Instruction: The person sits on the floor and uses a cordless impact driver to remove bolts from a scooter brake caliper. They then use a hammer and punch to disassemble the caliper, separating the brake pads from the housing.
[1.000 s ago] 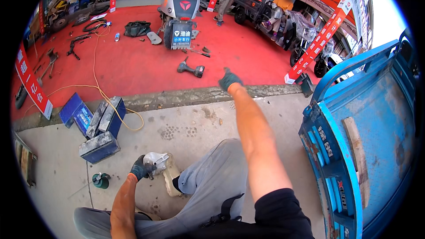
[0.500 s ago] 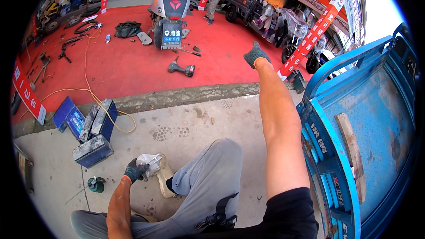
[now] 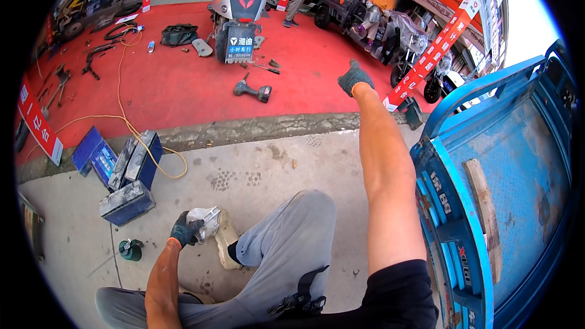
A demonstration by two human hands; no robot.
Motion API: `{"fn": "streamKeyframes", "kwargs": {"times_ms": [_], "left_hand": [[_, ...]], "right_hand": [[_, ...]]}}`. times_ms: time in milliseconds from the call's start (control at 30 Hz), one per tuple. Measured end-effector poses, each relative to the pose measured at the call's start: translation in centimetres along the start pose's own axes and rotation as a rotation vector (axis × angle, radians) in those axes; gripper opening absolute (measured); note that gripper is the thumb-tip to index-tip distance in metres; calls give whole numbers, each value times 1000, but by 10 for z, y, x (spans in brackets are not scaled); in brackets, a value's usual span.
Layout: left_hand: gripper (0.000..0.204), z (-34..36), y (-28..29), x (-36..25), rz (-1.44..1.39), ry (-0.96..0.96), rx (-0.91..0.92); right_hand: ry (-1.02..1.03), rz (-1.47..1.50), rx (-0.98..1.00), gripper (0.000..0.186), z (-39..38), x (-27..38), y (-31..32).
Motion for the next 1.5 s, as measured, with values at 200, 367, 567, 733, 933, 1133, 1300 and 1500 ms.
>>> {"fn": "streamKeyframes", "kwargs": {"times_ms": [200,367,567,733,933,1133,1300,1500], "left_hand": [[84,2,1,7,-14,-6,-17],[79,13,6,15,-80,-131,-55],[75,13,-4,15,-48,-116,-70],[74,17,0,21,-75,-104,-48],[73,12,-4,17,-58,-82,-55],[73,7,-3,12,-17,-91,-67],[71,7,-2,17,-41,-90,-71],[70,16,0,14,-41,-70,-60]], "right_hand": [[-18,-34,30,89,1,-1,-3],[-6,-25,-1,88,2,-1,3],[7,-44,-26,89,-2,-11,6],[-15,-3,13,92,-3,-9,8],[13,-9,-23,89,-8,-13,9],[12,-16,17,88,-18,-10,2],[47,-44,-18,89,-11,-17,1],[13,-66,-10,86,-1,-7,9]]}}
Point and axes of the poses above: each hand's wrist, its own z-axis towards the middle knuckle, its own y-axis out of the back of the hand, x = y × z, the point moved 7 cm from there along z, towards the middle knuckle, and after that the axes turned 11 degrees about -x, right-handed, at the moved point
